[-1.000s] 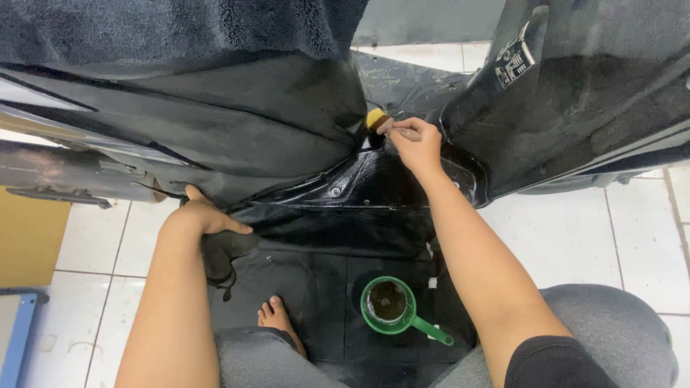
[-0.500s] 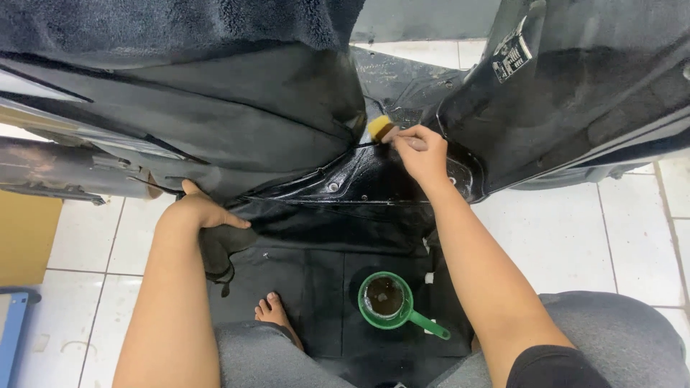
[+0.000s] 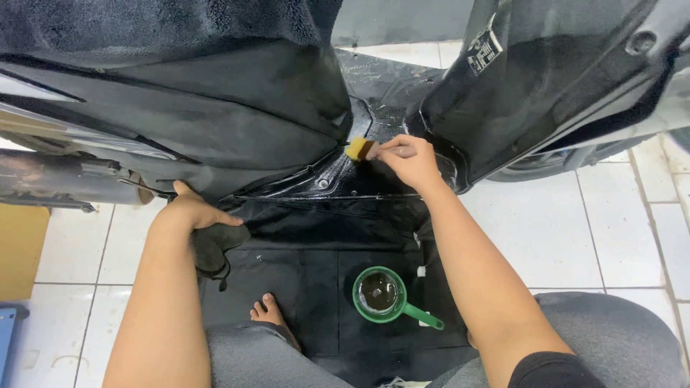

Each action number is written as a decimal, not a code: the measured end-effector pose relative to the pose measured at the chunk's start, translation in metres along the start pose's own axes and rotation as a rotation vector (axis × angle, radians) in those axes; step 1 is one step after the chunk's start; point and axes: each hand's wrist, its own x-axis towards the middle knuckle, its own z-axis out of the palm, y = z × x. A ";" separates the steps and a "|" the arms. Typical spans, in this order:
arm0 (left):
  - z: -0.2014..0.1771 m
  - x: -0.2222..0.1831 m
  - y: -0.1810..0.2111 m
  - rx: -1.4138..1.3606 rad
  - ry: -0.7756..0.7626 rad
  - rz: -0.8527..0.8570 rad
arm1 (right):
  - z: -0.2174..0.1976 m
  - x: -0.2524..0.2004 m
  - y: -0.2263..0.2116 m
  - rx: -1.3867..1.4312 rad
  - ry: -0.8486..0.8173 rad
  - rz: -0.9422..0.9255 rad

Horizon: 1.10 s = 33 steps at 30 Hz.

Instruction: The person paints the lower side panel of a black motorcycle using a small brush dipped in a green container of black paint. They repeatedly apply the paint to the surface and dip the brush back into the container to reload.

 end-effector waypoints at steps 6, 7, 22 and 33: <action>-0.002 -0.011 0.002 -0.038 0.029 0.038 | 0.004 -0.002 0.051 -0.055 0.050 0.035; -0.002 -0.012 0.001 -0.039 0.031 0.040 | 0.004 -0.007 0.041 -0.055 0.052 0.032; 0.003 0.012 -0.006 -0.073 0.047 0.038 | -0.009 -0.040 0.019 -0.103 0.104 -0.006; 0.007 0.021 -0.012 -0.154 0.104 0.061 | -0.018 -0.041 0.033 -0.285 0.161 -0.123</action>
